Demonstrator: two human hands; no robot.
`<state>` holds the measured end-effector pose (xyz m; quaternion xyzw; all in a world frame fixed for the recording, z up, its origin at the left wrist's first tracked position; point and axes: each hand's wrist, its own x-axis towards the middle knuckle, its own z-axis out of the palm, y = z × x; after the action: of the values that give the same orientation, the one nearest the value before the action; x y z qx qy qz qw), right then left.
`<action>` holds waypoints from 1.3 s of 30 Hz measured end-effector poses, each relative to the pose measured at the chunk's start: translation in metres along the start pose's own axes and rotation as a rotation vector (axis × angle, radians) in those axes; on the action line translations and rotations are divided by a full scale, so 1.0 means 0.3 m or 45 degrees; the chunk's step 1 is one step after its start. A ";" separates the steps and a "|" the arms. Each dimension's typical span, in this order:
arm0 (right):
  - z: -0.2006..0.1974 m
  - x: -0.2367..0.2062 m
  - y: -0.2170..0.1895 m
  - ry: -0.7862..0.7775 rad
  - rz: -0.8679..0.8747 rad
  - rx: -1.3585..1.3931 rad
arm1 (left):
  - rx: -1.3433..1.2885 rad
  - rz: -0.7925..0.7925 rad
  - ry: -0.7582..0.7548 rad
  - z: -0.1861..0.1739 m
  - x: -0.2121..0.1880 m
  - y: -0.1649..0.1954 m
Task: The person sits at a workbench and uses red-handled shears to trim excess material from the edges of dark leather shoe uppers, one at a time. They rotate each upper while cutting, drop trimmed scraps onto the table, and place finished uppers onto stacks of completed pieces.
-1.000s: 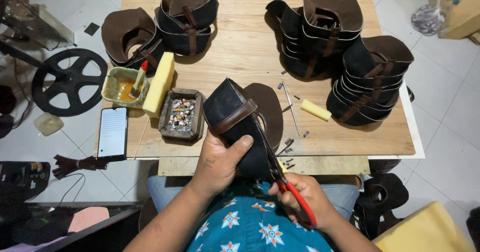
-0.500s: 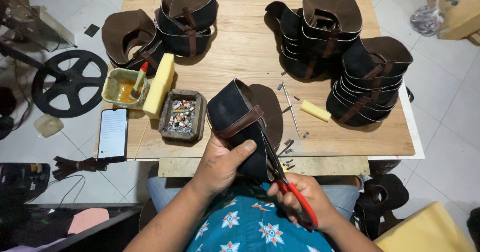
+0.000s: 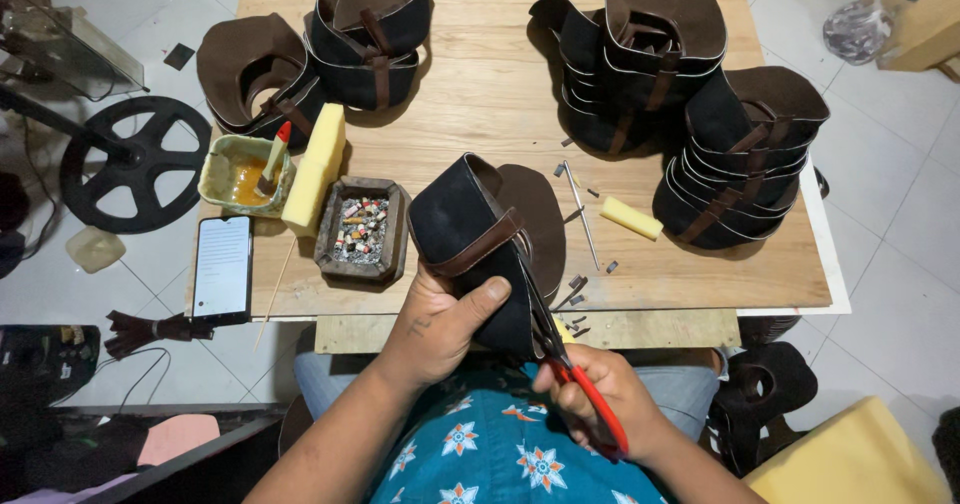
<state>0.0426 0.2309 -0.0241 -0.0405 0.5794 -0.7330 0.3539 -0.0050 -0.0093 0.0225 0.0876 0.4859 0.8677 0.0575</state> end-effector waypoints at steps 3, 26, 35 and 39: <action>0.002 -0.011 0.004 0.020 0.019 0.024 | -0.016 -0.007 -0.023 0.003 -0.003 0.009; 0.047 0.044 -0.298 0.574 -0.787 -0.363 | 0.041 -0.014 0.164 0.146 -0.033 0.078; 0.123 0.116 -0.210 0.691 -0.918 -0.356 | 0.206 0.204 0.269 0.166 -0.055 -0.020; 0.143 0.122 -0.153 0.582 -0.736 -0.164 | 0.236 0.138 0.321 0.156 -0.049 -0.023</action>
<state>0.0138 0.1785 0.0174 -0.0598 0.6532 -0.7548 -0.0094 0.0193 0.0305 0.0391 0.0091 0.5619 0.8251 -0.0590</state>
